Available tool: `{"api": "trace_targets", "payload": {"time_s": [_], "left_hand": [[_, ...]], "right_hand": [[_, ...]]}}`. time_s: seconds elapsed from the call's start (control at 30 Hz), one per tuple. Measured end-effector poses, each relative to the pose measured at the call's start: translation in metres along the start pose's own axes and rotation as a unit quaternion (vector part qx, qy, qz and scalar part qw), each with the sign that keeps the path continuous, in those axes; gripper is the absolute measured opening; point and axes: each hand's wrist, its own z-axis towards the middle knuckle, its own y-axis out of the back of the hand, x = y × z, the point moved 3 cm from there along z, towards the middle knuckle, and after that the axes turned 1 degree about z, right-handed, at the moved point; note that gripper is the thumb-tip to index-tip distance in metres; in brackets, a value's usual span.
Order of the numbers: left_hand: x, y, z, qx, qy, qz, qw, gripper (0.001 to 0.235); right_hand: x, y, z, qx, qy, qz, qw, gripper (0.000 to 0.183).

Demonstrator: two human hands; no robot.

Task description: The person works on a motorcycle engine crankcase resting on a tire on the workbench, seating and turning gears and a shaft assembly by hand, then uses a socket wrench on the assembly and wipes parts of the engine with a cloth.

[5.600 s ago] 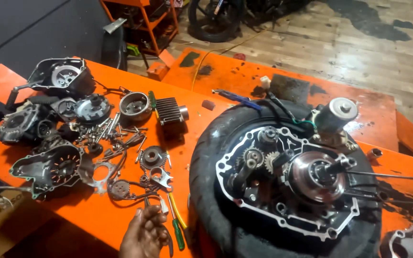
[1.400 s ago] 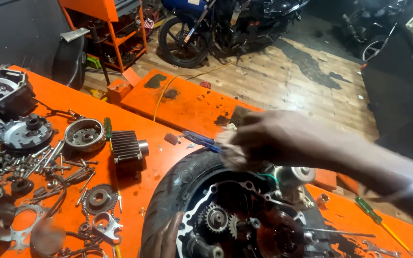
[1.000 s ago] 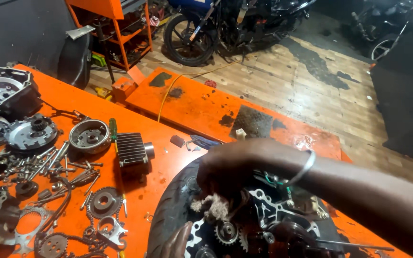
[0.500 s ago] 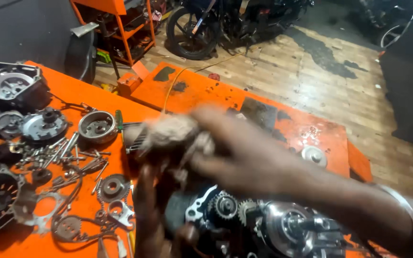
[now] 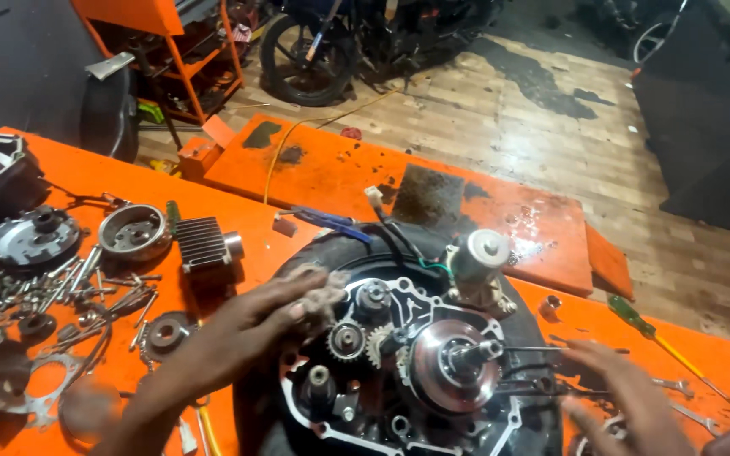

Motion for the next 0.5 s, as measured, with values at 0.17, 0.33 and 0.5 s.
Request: {"api": "trace_targets", "payload": {"time_s": [0.17,0.33,0.5], "left_hand": [[0.009,-0.032,0.038,-0.017,0.033,0.023,0.999,0.039],[-0.014,-0.028,0.016,-0.053,0.148,0.133,0.979,0.046],[-0.009,-0.036,-0.036,-0.118,0.089,0.215,0.965,0.033]], "right_hand": [[-0.016,-0.035,-0.009,-0.170,0.237,-0.339,0.895,0.105],[0.025,-0.025,0.019,-0.051,0.203,-0.261,0.942,0.088],[-0.003,-0.034,0.024,-0.026,0.211,-0.281,0.936,0.092]]}}
